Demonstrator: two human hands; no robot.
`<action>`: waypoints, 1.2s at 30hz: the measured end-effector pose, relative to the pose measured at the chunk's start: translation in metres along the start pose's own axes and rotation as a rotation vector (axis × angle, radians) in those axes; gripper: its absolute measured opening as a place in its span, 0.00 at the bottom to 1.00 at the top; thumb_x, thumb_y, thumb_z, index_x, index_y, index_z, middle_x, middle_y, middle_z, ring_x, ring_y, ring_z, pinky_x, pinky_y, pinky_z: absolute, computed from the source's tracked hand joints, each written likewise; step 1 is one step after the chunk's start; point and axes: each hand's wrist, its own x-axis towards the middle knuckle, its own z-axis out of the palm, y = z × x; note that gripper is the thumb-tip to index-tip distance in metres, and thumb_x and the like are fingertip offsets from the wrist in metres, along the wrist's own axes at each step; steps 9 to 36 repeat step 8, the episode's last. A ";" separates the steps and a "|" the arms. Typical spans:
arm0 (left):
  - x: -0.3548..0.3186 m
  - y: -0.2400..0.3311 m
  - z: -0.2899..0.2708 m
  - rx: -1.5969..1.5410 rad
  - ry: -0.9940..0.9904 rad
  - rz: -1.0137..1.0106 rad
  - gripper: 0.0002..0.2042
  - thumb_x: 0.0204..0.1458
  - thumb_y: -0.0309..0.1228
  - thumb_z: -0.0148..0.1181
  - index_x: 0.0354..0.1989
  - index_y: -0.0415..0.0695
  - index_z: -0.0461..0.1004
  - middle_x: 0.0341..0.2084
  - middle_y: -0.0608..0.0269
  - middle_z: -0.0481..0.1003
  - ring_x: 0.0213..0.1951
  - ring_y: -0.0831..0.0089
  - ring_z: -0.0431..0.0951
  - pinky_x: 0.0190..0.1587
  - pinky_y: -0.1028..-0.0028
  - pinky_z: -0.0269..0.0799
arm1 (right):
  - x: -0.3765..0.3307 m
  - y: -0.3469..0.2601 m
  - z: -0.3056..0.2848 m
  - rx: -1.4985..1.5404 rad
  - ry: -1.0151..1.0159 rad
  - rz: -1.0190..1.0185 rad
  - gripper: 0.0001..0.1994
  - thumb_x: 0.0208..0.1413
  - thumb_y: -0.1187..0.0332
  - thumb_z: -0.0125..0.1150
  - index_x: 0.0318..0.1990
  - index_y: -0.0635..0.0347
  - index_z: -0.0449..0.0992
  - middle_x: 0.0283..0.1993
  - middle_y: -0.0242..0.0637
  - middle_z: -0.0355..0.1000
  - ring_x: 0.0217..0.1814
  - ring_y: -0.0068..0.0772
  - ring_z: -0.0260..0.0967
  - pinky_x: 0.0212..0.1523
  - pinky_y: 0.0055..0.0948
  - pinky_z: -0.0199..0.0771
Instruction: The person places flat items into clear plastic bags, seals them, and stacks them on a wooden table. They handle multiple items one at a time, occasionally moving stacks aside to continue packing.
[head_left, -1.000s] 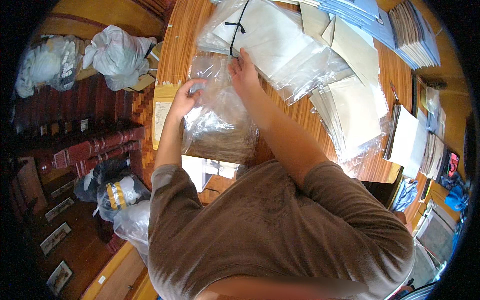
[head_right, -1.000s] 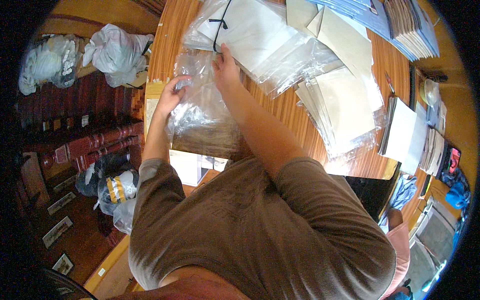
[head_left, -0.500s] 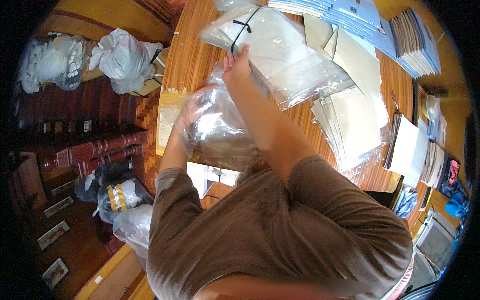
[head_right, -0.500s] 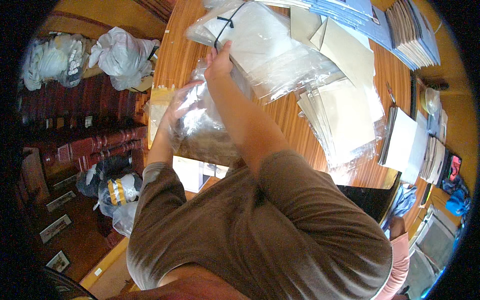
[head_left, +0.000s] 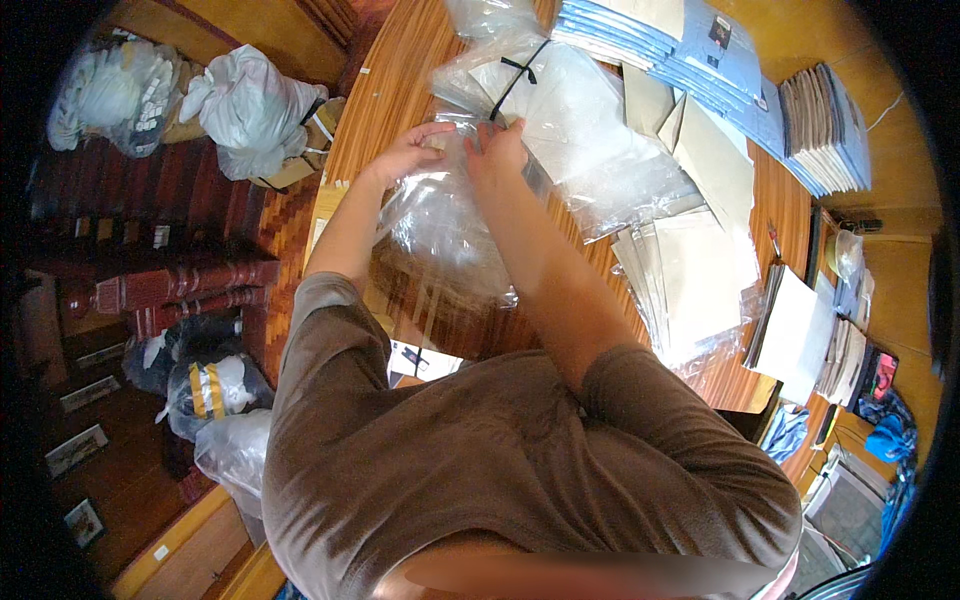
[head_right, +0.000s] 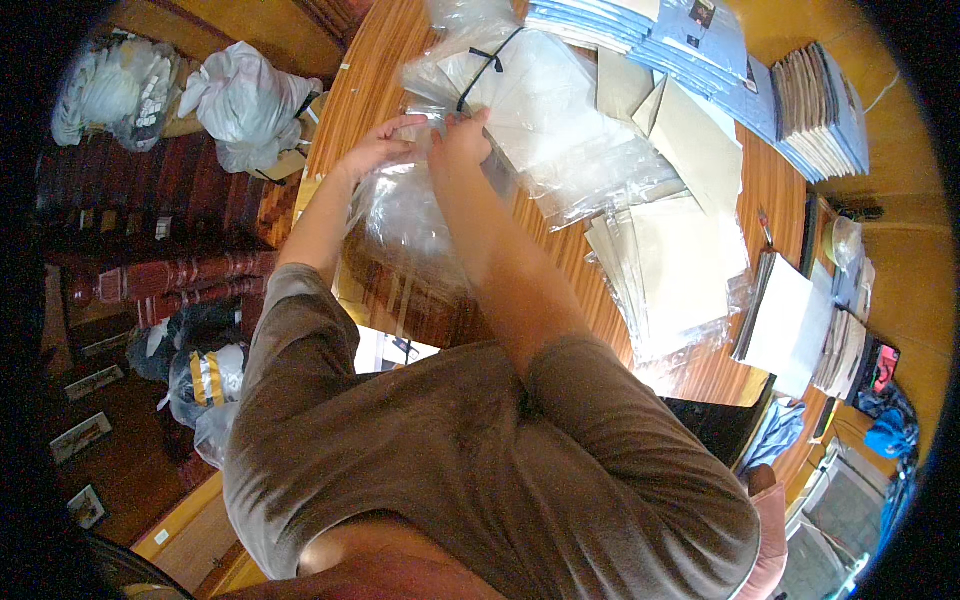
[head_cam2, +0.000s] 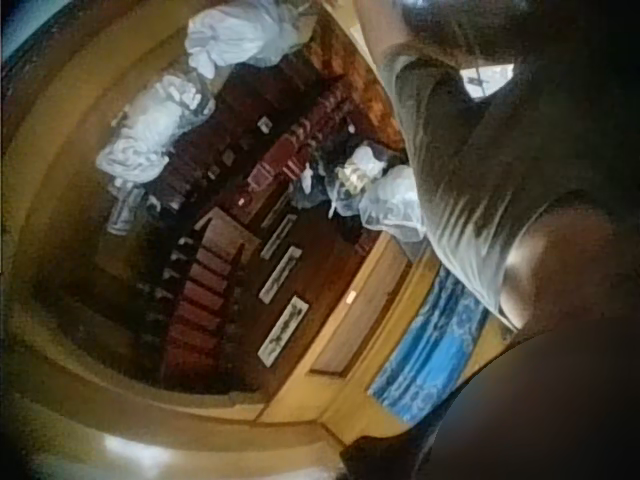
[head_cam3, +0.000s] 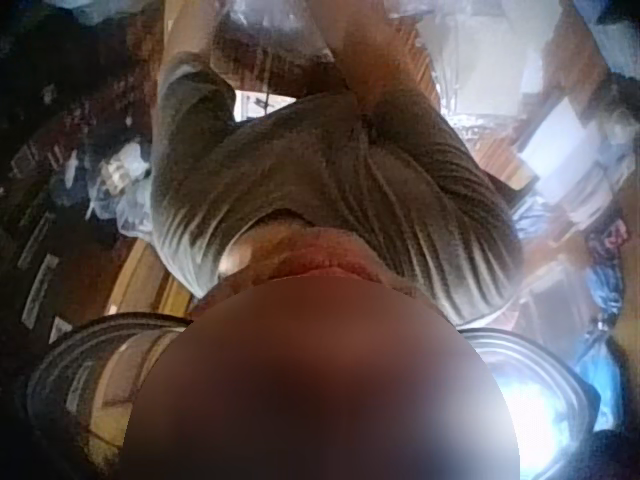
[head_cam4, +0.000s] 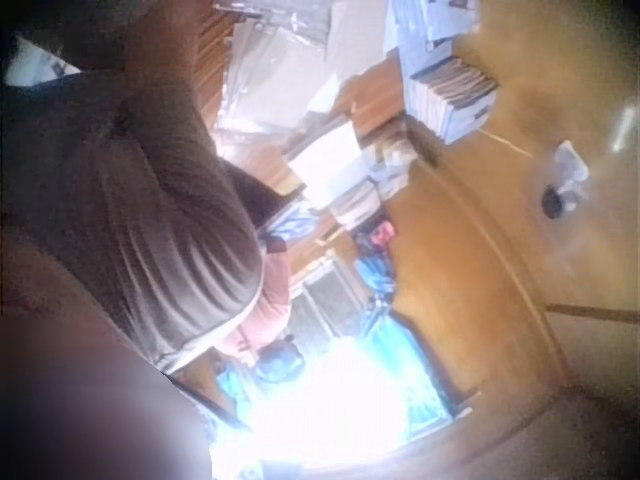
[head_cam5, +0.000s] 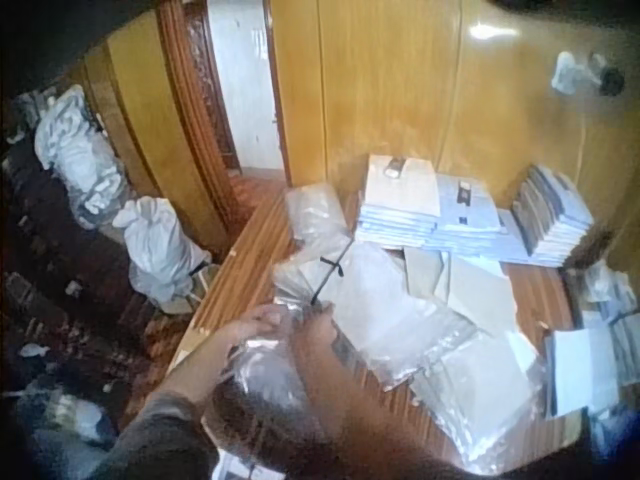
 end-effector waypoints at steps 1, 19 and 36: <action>-0.004 0.014 0.005 -0.003 0.052 -0.034 0.29 0.56 0.20 0.60 0.68 0.50 0.67 0.64 0.68 0.68 0.56 0.75 0.74 0.57 0.72 0.75 | 0.000 0.000 -0.003 -0.007 0.004 -0.009 0.31 0.70 0.46 0.47 0.68 0.63 0.60 0.68 0.41 0.63 0.64 0.43 0.67 0.58 0.56 0.66; 0.007 0.019 -0.009 -0.040 -0.077 -0.092 0.32 0.55 0.22 0.60 0.70 0.53 0.65 0.67 0.64 0.64 0.57 0.67 0.75 0.62 0.66 0.73 | -0.005 -0.002 -0.007 -0.058 -0.119 -0.011 0.32 0.70 0.44 0.44 0.72 0.56 0.54 0.76 0.39 0.54 0.74 0.46 0.58 0.66 0.68 0.55; 0.007 0.019 -0.009 -0.040 -0.077 -0.092 0.32 0.55 0.22 0.60 0.70 0.53 0.65 0.67 0.64 0.64 0.57 0.67 0.75 0.62 0.66 0.73 | -0.005 -0.002 -0.007 -0.058 -0.119 -0.011 0.32 0.70 0.44 0.44 0.72 0.56 0.54 0.76 0.39 0.54 0.74 0.46 0.58 0.66 0.68 0.55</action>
